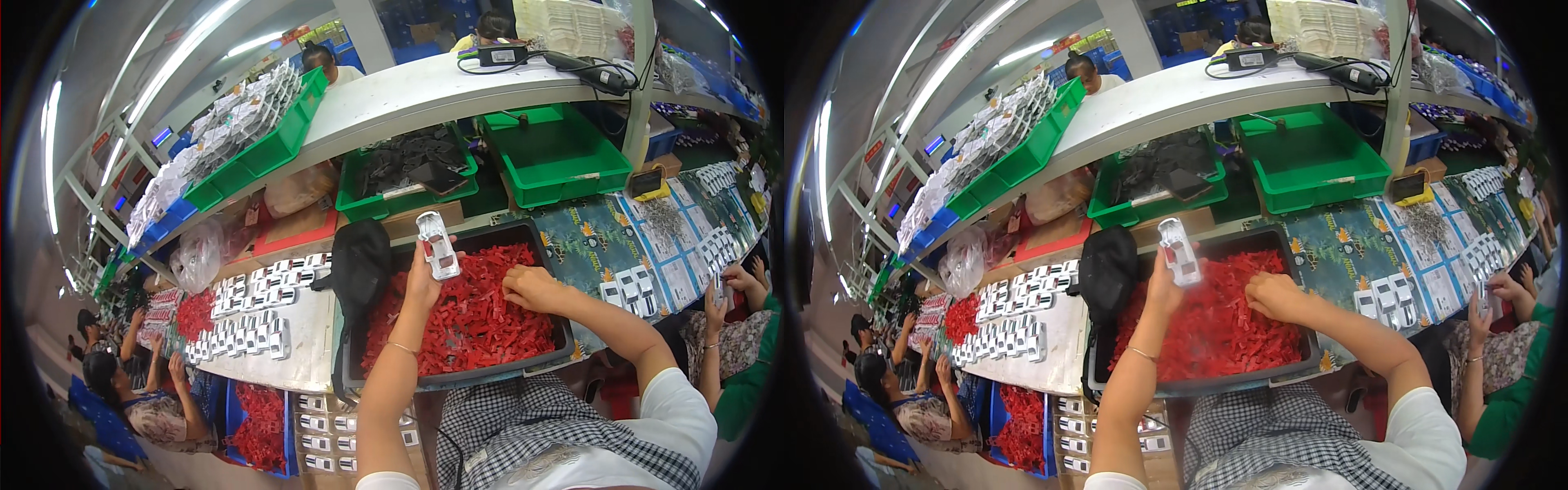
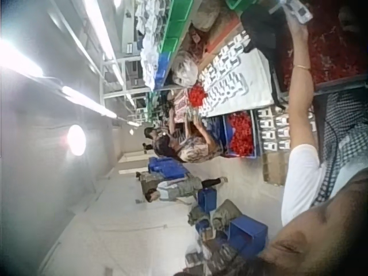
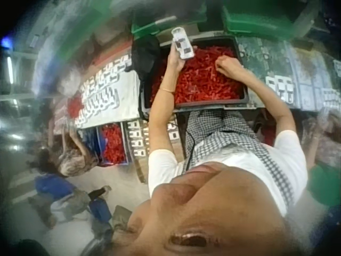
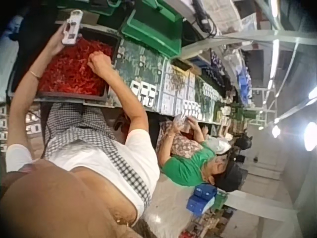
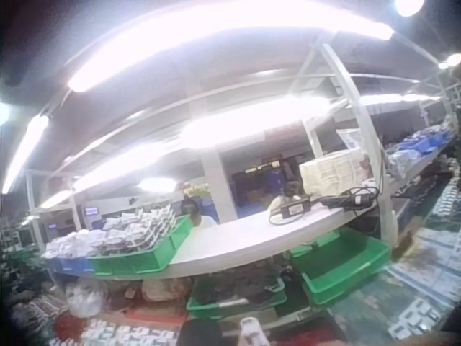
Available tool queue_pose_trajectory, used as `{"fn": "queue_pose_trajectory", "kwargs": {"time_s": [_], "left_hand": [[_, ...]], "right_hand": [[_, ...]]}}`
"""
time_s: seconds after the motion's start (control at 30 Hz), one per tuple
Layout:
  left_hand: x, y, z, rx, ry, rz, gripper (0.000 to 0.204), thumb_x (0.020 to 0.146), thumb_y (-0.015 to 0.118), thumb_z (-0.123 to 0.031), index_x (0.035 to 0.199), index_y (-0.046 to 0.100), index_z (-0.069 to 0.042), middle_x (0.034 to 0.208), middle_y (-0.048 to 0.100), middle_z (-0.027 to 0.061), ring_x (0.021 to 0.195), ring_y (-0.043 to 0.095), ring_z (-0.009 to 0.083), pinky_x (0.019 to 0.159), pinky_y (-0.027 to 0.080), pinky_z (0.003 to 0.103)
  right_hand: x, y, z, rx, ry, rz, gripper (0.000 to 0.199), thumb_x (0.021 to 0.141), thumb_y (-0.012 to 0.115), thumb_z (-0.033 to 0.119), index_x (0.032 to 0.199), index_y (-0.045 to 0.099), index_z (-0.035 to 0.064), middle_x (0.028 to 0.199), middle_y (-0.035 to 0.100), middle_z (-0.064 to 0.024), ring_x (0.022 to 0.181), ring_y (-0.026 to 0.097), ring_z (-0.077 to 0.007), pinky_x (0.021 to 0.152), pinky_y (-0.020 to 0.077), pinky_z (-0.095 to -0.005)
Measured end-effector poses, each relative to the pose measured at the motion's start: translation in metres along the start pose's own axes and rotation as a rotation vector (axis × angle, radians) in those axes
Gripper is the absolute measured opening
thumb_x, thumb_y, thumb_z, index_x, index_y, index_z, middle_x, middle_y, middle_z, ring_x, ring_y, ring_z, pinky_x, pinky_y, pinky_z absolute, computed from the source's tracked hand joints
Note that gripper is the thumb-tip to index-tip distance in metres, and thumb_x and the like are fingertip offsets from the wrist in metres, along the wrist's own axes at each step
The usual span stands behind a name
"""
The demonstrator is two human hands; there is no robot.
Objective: The person assembles toy cars by picking up car bodies from the table, fitting plastic pieces from a tray inside each car body by hand, and placing the assembled cars on the table.
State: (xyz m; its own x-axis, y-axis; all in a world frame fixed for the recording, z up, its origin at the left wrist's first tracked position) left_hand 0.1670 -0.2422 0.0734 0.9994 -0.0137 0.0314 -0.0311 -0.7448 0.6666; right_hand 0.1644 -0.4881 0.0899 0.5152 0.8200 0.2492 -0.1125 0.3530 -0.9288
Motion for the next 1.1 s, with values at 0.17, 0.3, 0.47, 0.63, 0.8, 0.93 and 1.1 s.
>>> {"fn": "queue_pose_trajectory", "kwargs": {"time_s": [0.17, 0.3, 0.47, 0.63, 0.8, 0.93, 1.1], "left_hand": [[-0.003, 0.004, -0.007, -0.045, 0.020, 0.050, 0.052, 0.098, 0.028, -0.046, 0.131, 0.040, -0.008, 0.121, 0.055, 0.0124, 0.098, 0.062, 0.0291, 0.076, 0.056, 0.037], [-0.001, 0.004, -0.003, -0.064, 0.041, 0.011, 0.049, 0.098, 0.033, -0.044, 0.129, 0.044, -0.007, 0.117, 0.058, 0.0121, 0.096, 0.062, 0.0281, 0.074, 0.056, 0.037], [0.003, -0.006, 0.003, -0.051, 0.040, -0.049, 0.052, 0.097, 0.032, -0.048, 0.121, 0.049, -0.006, 0.109, 0.061, 0.0118, 0.085, 0.064, 0.0266, 0.070, 0.056, 0.038], [0.003, -0.012, -0.001, -0.060, 0.044, -0.039, 0.057, 0.097, 0.022, -0.051, 0.125, 0.046, -0.007, 0.114, 0.058, 0.0133, 0.093, 0.062, 0.0343, 0.078, 0.053, 0.043], [0.006, -0.012, 0.003, -0.056, 0.001, -0.002, 0.050, 0.098, 0.029, -0.044, 0.128, 0.045, -0.007, 0.119, 0.056, 0.0118, 0.103, 0.058, 0.0326, 0.088, 0.049, 0.046], [0.003, 0.004, 0.005, 0.000, 0.024, -0.032, 0.043, 0.100, 0.031, -0.039, 0.127, 0.044, -0.008, 0.121, 0.053, 0.0066, 0.110, 0.053, 0.0211, 0.095, 0.042, 0.038], [0.003, -0.007, 0.013, 0.083, -0.061, -0.054, 0.041, 0.100, 0.035, -0.038, 0.127, 0.044, -0.009, 0.119, 0.053, 0.0052, 0.106, 0.052, 0.0181, 0.091, 0.042, 0.035]], "right_hand": [[0.012, -0.009, 0.004, 0.069, 0.059, 0.048, 0.015, 0.073, 0.067, 0.018, 0.079, 0.060, 0.0064, 0.089, 0.060, -0.0104, 0.089, 0.058, -0.0300, 0.072, 0.0484, -0.0402], [0.010, 0.009, 0.000, -0.094, -0.004, 0.019, 0.017, 0.072, 0.069, 0.017, 0.082, 0.061, 0.0061, 0.091, 0.060, -0.0105, 0.091, 0.057, -0.0296, 0.073, 0.0490, -0.0406], [0.007, 0.022, -0.010, -0.092, 0.008, 0.067, 0.013, 0.072, 0.067, 0.015, 0.079, 0.060, 0.0069, 0.084, 0.058, -0.0097, 0.086, 0.057, -0.0289, 0.071, 0.0483, -0.0399], [0.022, -0.003, 0.004, 0.193, 0.079, -0.186, 0.009, 0.074, 0.061, 0.013, 0.078, 0.057, 0.0055, 0.077, 0.061, -0.0130, 0.077, 0.060, -0.0337, 0.065, 0.0471, -0.0438], [0.061, -0.020, 0.017, 0.526, 0.168, -0.411, 0.016, 0.078, 0.066, 0.013, 0.088, 0.062, 0.0012, 0.076, 0.067, -0.0097, 0.068, 0.066, -0.0197, 0.061, 0.0504, -0.0301], [0.096, -0.009, 0.022, 0.614, 0.190, -0.478, 0.016, 0.078, 0.065, 0.006, 0.093, 0.062, -0.0006, 0.082, 0.067, -0.0140, 0.076, 0.068, -0.0219, 0.066, 0.0530, -0.0321], [0.109, 0.020, 0.022, 0.434, 0.173, -0.421, 0.020, 0.072, 0.061, 0.002, 0.092, 0.062, 0.0020, 0.080, 0.066, -0.0169, 0.075, 0.065, -0.0323, 0.064, 0.0520, -0.0399]]}}
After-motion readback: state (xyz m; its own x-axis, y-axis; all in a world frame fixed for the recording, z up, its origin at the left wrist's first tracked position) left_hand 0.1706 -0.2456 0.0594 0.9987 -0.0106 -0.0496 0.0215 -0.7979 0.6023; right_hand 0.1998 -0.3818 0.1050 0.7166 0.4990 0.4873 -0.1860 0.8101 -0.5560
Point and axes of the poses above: each hand's wrist, its own x-axis towards the middle knuckle, its own y-axis out of the palm, z = x × y, the point moved 1 cm from there along x, towards the middle knuckle
